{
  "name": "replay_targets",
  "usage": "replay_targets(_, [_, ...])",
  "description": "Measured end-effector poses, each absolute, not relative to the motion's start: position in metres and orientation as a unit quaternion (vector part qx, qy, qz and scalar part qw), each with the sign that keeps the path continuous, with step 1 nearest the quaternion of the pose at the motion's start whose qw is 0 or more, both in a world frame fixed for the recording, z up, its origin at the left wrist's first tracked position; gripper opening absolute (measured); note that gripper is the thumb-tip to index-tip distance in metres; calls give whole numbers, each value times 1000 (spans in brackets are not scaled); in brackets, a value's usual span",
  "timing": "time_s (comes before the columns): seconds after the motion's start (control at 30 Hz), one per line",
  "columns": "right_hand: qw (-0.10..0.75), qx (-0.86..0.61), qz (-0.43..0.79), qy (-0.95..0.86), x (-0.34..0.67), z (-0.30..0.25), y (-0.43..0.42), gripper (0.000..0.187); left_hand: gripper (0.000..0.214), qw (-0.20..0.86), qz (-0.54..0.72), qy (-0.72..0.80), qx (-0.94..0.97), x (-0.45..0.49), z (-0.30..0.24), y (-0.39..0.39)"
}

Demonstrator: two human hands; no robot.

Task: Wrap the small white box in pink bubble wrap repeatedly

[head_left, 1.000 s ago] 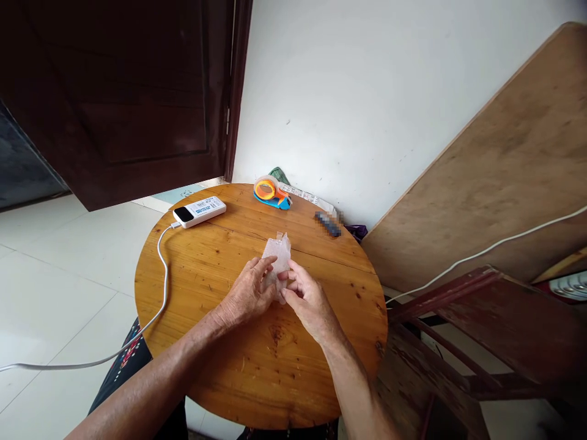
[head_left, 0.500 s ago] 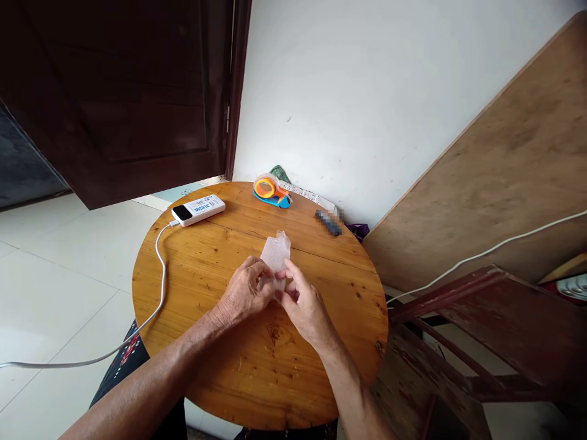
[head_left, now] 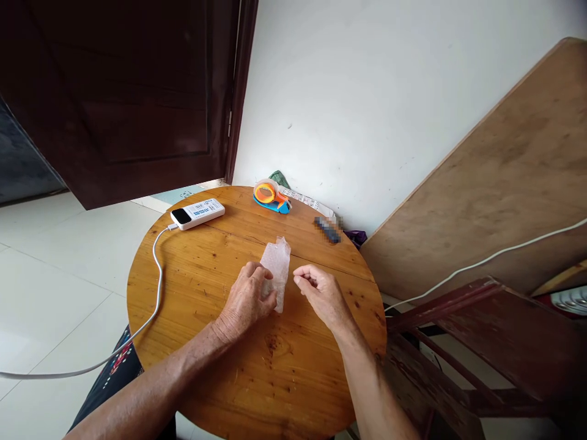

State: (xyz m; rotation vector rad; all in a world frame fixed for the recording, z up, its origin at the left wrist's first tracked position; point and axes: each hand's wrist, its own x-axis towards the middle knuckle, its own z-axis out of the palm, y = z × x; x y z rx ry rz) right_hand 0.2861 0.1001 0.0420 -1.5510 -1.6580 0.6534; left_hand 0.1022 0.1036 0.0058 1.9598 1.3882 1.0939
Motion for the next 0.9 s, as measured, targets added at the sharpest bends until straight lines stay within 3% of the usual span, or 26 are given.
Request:
replay_targets(0.33, [362,-480,230,-766,275,26,119,26,31,244,380,494,743,104,1,104])
replay_targets(0.47, [413,-554,274,-668,287,23,125,19,48,195,377,480,768,105,4,101])
replay_targets(0.63, [406,-667,412,-470,292,21,135,30,50,136,367,452,802,105,4,100])
replay_targets(0.9, [373,-626,476,-492,279,27,161,27,48,162,370,437,804,104,3,101])
